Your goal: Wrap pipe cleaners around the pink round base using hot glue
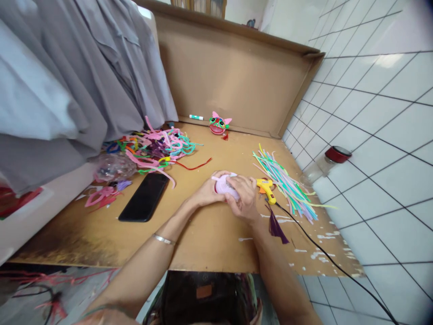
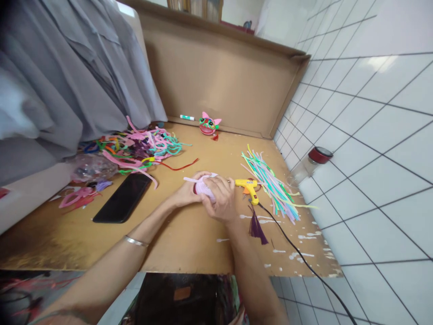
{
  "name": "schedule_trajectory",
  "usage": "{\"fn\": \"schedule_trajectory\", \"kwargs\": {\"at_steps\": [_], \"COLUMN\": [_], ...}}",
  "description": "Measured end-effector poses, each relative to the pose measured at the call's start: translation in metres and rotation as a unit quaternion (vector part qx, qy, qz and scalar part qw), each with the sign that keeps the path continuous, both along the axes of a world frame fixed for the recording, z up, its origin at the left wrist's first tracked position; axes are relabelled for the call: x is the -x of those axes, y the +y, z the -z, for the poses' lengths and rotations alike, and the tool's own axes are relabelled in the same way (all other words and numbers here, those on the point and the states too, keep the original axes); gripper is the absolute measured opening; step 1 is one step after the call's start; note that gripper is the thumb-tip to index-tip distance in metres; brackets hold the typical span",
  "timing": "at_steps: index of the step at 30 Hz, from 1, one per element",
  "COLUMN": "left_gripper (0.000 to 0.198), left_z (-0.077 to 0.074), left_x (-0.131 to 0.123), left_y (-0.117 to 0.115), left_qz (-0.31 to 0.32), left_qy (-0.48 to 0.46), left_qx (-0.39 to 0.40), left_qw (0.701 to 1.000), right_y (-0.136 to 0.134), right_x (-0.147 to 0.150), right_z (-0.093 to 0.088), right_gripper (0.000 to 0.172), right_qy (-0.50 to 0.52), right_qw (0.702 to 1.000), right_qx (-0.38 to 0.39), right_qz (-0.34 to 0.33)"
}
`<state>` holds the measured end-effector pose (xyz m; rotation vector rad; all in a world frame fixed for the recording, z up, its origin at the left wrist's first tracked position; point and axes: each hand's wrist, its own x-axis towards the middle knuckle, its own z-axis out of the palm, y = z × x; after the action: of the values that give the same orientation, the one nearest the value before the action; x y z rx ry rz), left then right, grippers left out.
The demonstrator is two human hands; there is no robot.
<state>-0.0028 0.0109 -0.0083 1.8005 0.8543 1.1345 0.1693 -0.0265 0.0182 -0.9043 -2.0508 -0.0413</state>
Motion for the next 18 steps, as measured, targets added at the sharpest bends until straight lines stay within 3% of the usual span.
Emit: {"fn": "schedule_trajectory", "kwargs": {"at_steps": [3, 6, 9, 13, 18], "left_gripper": [0.072, 0.079, 0.079, 0.076, 0.074], "left_z": [0.002, 0.0, -0.002, -0.003, -0.001], "left_x": [0.002, 0.004, 0.007, 0.013, 0.015], "left_y": [0.002, 0.004, 0.005, 0.008, 0.009], "left_qz": [0.001, 0.0, -0.013, -0.031, -0.017], "left_qy": [-0.03, -0.042, -0.058, -0.068, -0.058], "left_qx": [0.058, 0.095, 0.105, 0.11, 0.087], "left_qw": [0.998, 0.995, 0.993, 0.991, 0.994], "right_y": [0.01, 0.023, 0.03, 0.031, 0.034], "right_x": [-0.011, -0.032, -0.052, -0.062, -0.063], "right_z": [0.003, 0.003, 0.004, 0.012, 0.024], "right_gripper": [0.034, 0.038, 0.048, 0.063, 0.055], "right_qy": [0.039, 0.086, 0.021, -0.096, -0.124], "right_qw": [0.987, 0.942, 0.885, 0.827, 0.818], "right_qx": [0.007, 0.037, 0.124, 0.234, 0.247], "right_qz": [0.155, 0.322, 0.448, 0.503, 0.504]}}
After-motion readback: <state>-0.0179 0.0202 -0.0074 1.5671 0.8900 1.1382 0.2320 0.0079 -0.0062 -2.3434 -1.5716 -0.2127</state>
